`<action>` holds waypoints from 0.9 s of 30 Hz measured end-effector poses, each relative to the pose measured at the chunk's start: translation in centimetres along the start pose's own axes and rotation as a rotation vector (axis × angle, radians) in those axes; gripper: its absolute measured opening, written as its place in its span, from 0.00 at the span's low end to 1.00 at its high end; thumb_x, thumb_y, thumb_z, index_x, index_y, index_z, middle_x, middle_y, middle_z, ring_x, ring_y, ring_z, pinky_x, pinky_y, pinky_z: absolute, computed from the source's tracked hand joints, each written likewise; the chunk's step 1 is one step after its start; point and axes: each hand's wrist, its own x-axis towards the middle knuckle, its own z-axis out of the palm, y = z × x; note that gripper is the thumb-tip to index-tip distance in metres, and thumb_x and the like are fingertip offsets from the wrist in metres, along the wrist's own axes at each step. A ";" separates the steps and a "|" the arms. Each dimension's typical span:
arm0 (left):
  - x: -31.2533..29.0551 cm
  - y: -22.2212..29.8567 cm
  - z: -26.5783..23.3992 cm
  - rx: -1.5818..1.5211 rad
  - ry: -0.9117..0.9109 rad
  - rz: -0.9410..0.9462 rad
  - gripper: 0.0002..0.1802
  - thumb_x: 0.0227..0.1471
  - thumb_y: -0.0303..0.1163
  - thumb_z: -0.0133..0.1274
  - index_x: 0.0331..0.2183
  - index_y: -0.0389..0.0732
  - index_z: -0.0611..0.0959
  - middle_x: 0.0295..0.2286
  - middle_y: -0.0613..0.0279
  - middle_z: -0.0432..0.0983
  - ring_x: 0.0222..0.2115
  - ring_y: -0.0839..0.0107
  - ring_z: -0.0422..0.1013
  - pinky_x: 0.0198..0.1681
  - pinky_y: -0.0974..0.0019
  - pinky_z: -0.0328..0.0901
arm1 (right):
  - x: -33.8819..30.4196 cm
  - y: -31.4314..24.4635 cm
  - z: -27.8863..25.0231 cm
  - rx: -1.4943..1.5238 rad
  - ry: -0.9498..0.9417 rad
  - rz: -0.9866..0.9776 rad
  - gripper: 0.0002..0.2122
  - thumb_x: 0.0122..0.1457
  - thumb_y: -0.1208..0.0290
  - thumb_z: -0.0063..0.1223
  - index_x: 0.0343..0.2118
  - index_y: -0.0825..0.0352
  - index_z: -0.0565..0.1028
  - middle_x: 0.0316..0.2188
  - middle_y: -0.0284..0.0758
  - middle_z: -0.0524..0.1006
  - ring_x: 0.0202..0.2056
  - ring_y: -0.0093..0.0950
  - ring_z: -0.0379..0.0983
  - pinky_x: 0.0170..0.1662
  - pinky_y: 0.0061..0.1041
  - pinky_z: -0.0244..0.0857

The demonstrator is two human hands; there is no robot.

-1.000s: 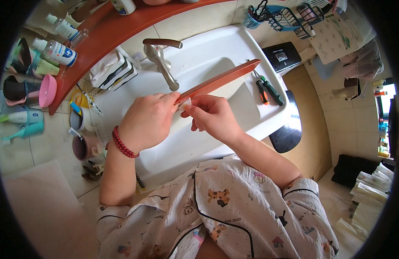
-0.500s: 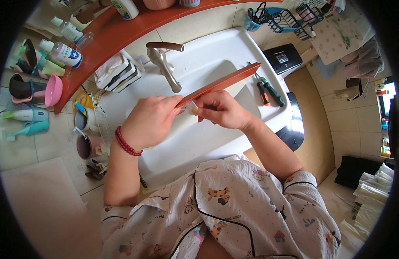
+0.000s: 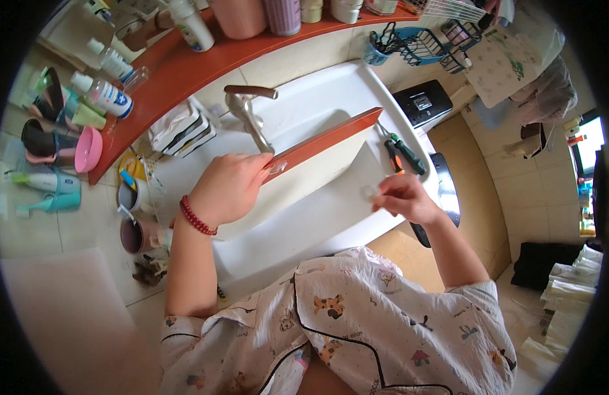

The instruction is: The person washes their hands, retrieves a cabinet door and tools, and applies a red adhesive strip along the edge of the door by hand.

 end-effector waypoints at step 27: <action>0.0 2.5 3.5 0.455 0.118 -0.737 0.18 0.41 0.35 0.59 0.34 0.35 0.75 0.29 0.50 0.69 0.31 0.52 0.66 0.35 0.57 0.62 | 7.0 12.7 -43.4 1.188 0.608 0.016 0.06 0.59 0.73 0.45 0.35 0.69 0.70 0.21 0.28 0.71 0.19 0.16 0.63 0.20 0.09 0.59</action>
